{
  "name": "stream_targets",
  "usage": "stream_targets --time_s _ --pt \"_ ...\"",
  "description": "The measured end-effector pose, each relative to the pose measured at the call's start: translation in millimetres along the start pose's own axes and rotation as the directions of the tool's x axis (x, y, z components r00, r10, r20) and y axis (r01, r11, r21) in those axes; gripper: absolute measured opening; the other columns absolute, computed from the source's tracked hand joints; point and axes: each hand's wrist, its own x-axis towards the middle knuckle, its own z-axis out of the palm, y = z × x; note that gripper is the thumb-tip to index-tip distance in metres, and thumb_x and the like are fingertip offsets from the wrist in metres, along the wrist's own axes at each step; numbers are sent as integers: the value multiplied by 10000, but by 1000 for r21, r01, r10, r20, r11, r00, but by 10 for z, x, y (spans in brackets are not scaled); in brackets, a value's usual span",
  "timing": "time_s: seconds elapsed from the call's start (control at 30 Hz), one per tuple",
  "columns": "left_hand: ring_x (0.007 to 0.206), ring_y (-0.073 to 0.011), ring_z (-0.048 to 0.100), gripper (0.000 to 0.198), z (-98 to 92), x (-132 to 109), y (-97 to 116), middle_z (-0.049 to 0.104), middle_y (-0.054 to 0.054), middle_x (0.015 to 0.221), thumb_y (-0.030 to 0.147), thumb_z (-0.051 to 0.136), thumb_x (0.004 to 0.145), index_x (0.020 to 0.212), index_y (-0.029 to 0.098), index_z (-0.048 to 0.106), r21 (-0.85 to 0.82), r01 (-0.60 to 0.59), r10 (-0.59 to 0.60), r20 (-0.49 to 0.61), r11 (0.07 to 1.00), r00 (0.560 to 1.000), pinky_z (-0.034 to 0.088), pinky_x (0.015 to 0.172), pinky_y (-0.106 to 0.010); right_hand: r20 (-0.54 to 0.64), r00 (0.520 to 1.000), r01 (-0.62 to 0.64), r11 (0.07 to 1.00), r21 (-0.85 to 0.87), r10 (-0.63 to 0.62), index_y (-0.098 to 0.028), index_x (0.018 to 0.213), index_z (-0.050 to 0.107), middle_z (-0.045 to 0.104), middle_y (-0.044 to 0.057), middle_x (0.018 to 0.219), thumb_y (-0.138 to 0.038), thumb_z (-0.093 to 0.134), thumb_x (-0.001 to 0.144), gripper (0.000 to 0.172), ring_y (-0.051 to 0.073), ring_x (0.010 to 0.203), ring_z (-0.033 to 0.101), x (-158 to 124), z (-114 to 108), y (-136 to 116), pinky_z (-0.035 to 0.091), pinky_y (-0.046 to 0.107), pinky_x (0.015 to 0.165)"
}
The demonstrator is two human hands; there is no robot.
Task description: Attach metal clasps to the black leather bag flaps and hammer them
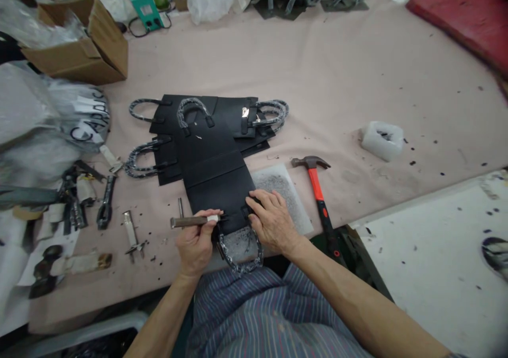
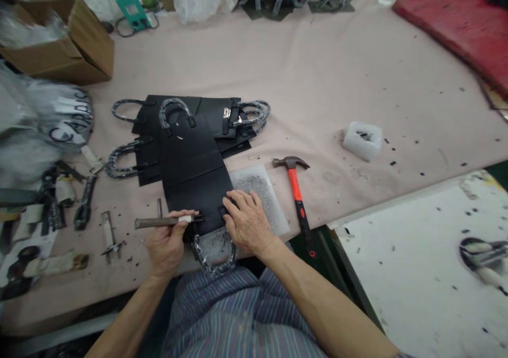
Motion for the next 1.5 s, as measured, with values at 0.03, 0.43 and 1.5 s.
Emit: stream_targets --time_s 0.03,0.43,1.5 --pt "915 -192 764 154 3 5 4 778 -50 999 286 628 954 1062 186 674 -44 41 -41 -13 998 999 620 928 -381 0 1000 0 1000 0 0 -201 1359 580 548 120 1446 -242 504 968 400 284 1375 439 1 0 -2 251 526 1184" --pt "973 -199 754 129 84 47 110 789 -53 1027 266 674 925 1023 191 713 29 -101 97 96 995 991 616 943 -396 3 1000 -4 1000 -14 4 -203 1359 568 542 116 1451 -256 494 971 399 284 1385 425 7 17 -7 230 518 1191" --pt "889 -168 742 129 204 116 187 780 -29 962 201 593 920 982 193 707 242 -284 251 159 928 955 600 845 -284 -65 997 36 999 -5 -37 -190 1325 584 560 124 1430 -258 535 963 372 297 1343 454 3 33 9 252 521 1170"
